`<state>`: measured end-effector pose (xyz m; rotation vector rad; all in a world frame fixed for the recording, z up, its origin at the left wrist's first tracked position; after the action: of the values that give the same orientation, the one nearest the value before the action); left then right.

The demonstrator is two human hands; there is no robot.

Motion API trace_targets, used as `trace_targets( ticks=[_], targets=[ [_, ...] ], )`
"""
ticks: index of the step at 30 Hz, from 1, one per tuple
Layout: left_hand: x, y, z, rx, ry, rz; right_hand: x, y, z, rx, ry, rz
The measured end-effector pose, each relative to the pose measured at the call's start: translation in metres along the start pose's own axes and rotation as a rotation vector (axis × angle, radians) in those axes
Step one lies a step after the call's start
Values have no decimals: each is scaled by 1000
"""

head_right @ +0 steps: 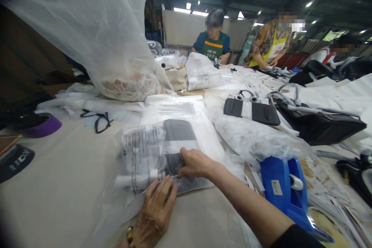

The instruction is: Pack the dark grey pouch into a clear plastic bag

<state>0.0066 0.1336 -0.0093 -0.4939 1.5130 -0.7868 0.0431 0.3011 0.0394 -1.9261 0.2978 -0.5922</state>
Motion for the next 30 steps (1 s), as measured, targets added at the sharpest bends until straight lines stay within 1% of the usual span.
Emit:
trace_targets(
  ticks=[3,5,6,7,8,9,10,11,12,14,17,19,21,23,25,26,28,30],
  targets=[
    [-1,-1,0,-12,9,7,10,-3,12,-51,69,153],
    [-2,-2,1,-17,13,7,28,2,12,-51,118,304],
    [-2,-2,1,-18,16,5,39,7,8,-48,99,400],
    [-2,-2,0,-19,16,5,51,15,1,-40,58,486],
    [-2,-3,0,-19,13,5,62,23,-9,-26,-57,593],
    [-3,-3,0,-17,7,9,72,34,-19,17,-173,660],
    [-4,-3,-1,-17,-1,13,79,46,-26,76,-259,702],
    [-5,-4,-1,-16,-8,16,84,58,-31,141,-327,724],
    [-7,-5,-1,-16,-9,13,86,68,-33,204,-352,722],
    [-9,-7,0,-13,17,-5,86,83,-31,285,-360,714],
    [-8,-20,1,7,30,-20,84,90,-24,324,-368,711],
    [-2,-38,-5,-6,-19,-14,83,91,-21,339,-378,698],
    [10,-61,-17,-85,-129,-5,83,93,-21,350,-379,678],
    [26,-86,-34,-180,-270,3,84,94,-22,355,-379,669],
    [43,-104,-52,-187,-361,1,85,94,-24,353,-384,684],
    [51,-109,-59,-143,-376,-8,85,95,-24,351,-383,691],
    [63,-111,-71,7,-400,-35,84,95,-24,346,-376,706],
    [73,-108,-82,162,-516,-48,84,95,-24,339,-366,718]
  ],
)
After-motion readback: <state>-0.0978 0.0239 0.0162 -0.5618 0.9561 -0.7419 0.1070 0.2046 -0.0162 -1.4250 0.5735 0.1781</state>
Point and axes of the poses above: each hand's wrist, its own x-axis away from the middle knuckle, its own y-axis out of the palm, z = x × y, the point moved 5 cm from there along -x, towards the middle knuckle, and after that the axes turned 3 degrees about y, right-handed, at the moved point
